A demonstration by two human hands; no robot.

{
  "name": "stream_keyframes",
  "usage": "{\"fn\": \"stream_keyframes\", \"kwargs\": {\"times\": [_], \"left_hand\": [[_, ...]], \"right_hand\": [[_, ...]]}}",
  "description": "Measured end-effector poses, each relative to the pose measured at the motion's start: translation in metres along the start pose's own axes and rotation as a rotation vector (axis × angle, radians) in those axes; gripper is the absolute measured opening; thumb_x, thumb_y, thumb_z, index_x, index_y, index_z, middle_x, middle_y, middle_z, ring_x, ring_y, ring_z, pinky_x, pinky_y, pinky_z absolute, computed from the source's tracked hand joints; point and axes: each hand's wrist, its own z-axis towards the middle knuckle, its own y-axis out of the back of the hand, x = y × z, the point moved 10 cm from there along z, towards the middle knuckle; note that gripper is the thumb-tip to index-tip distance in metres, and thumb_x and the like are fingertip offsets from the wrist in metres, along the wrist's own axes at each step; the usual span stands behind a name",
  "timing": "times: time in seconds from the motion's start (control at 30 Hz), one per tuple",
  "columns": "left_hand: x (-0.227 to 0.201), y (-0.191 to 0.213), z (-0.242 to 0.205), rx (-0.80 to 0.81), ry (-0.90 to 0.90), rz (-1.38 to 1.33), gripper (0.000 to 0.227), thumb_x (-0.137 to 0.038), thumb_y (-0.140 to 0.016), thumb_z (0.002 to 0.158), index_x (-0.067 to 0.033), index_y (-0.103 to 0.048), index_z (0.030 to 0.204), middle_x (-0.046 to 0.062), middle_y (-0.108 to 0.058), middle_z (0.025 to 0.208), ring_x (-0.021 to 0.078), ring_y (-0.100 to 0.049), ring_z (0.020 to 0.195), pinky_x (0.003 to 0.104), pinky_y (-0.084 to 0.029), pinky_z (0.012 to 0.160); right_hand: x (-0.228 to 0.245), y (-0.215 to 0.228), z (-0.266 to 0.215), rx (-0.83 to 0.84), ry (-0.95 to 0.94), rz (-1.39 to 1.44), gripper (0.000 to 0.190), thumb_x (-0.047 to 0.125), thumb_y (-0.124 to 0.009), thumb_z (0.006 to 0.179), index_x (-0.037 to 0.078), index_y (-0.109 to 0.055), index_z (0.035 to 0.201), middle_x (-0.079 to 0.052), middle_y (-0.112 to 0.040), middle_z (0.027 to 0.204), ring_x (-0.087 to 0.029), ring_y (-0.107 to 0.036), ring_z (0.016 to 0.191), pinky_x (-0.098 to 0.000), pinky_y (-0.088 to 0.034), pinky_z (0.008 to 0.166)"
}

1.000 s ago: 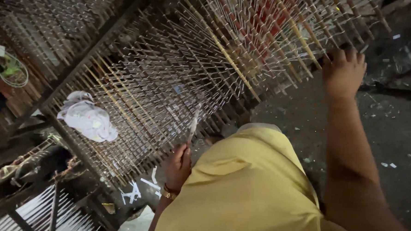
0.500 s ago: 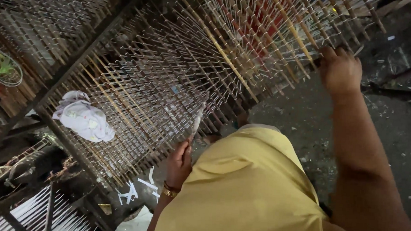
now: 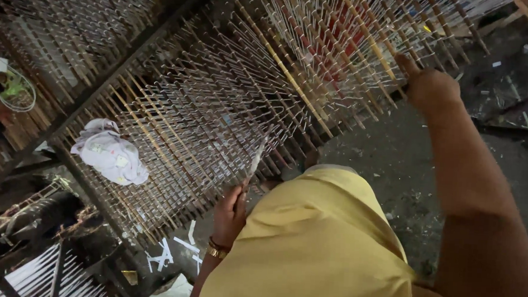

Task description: Dipping bundles of wicks into a wax vat and hanging them on a drying rack in a candle workshop.

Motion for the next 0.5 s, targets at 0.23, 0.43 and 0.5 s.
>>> {"fn": "stream_keyframes", "kwargs": {"times": [0.23, 0.43, 0.5], "left_hand": [[-0.010, 0.009, -0.002, -0.004, -0.015, -0.005, 0.027, -0.021, -0.045, 0.107, -0.0084, -0.068, 0.107, 0.003, -0.054, 0.071, 0.0134, -0.043, 0.051, 0.031, -0.031, 0.050], [-0.020, 0.014, -0.001, -0.007, -0.048, 0.023, 0.031, -0.018, -0.048, 0.104, -0.0059, -0.070, 0.123, 0.008, -0.067, 0.090, 0.0184, -0.057, 0.060, 0.033, -0.040, 0.054], [-0.031, 0.014, 0.004, 0.040, -0.025, -0.006, 0.035, -0.018, -0.046, 0.104, -0.0062, -0.068, 0.128, 0.009, -0.071, 0.094, 0.0201, -0.062, 0.065, 0.033, -0.043, 0.056]], "right_hand": [[-0.038, -0.048, 0.032, -0.548, 0.099, 0.298, 0.043, 0.029, -0.061, 0.107, 0.012, -0.060, 0.146, -0.025, -0.071, 0.111, -0.049, -0.069, 0.082, -0.0561, -0.054, 0.054], [-0.019, -0.021, -0.003, -0.293, 0.017, 0.318, 0.060, 0.013, -0.037, 0.110, 0.037, -0.039, 0.165, -0.027, -0.058, 0.127, -0.057, -0.067, 0.091, -0.0597, -0.055, 0.063], [-0.019, -0.017, -0.003, -0.376, 0.041, 0.325, 0.045, 0.030, -0.042, 0.113, 0.033, -0.048, 0.158, -0.025, -0.062, 0.130, -0.055, -0.070, 0.092, -0.0608, -0.058, 0.060]]}}
